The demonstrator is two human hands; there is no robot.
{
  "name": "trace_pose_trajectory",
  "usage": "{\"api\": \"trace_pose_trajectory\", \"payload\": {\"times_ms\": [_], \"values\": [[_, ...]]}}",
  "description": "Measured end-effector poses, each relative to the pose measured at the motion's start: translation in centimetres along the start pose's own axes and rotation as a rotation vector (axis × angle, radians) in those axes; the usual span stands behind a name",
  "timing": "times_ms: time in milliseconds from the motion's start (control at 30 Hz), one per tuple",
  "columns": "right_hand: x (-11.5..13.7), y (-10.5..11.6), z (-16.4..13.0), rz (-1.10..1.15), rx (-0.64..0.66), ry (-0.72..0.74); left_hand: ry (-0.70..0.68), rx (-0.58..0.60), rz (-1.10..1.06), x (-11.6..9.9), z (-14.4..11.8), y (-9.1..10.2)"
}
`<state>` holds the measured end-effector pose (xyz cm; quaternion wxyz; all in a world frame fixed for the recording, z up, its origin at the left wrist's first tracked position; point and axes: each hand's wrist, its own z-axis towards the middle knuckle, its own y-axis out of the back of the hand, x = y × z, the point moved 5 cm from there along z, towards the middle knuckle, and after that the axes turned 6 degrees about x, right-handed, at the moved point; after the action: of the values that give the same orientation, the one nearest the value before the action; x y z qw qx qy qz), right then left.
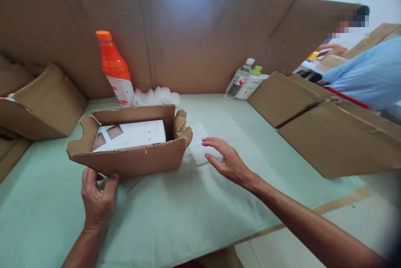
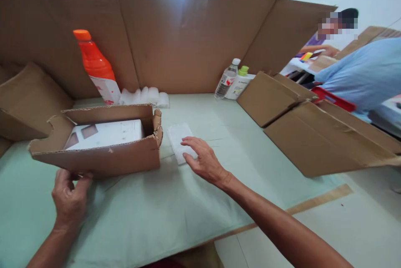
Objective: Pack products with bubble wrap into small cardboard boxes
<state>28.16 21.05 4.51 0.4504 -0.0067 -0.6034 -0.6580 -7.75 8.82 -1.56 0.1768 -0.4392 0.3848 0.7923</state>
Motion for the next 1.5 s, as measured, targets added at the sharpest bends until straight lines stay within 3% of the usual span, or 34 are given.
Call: {"api": "trace_pose_trajectory", "payload": {"times_ms": [67,167,367,467,633,767,900,1033,1133,1233,1367,1500], "values": [[1.4,-1.9,1.8,0.145,0.092,-0.034,-0.083,-0.009,0.104,-0.5,0.0,0.4],[2.8,-4.7,3.5,0.292,0.185,-0.075,-0.079,0.019,0.08,-0.3,0.2,0.4],[2.8,-6.7,5.3,0.413,0.093,-0.114,0.046,0.1,-0.11,1.0,1.1,-1.3],[2.1,-5.9,6.1,0.38,0.132,-0.081,0.092,0.127,-0.235,1.0,1.2,-1.8],[-1.8,-1.6,6.2,0.181,0.147,-0.109,0.192,0.063,-0.252,1.2,0.7,-1.1],[-4.6,-0.4,4.9,-0.035,0.341,-0.208,0.19,0.012,-0.181,1.6,0.7,-0.4],[-2.7,0.1,2.3,-0.076,0.351,-0.183,0.121,-0.038,-0.002,0.3,0.4,0.9],[0.3,0.3,-2.3,0.156,0.492,-0.129,-0.188,-0.109,0.132,-3.9,-2.4,2.5],[0.5,1.6,-5.3,0.161,0.424,-0.093,-0.356,-0.008,0.169,-6.6,-5.5,2.1],[-0.9,2.1,-6.9,-0.087,0.328,-0.032,-0.4,0.156,0.151,-8.3,-8.1,0.3],[-2.5,-0.4,-6.3,-0.33,0.297,0.025,-0.387,0.323,0.088,-9.5,-10.5,-3.0],[-1.3,-3.0,-5.7,-0.309,0.286,0.086,-0.499,0.483,0.081,-10.8,-12.5,-5.4]]}}
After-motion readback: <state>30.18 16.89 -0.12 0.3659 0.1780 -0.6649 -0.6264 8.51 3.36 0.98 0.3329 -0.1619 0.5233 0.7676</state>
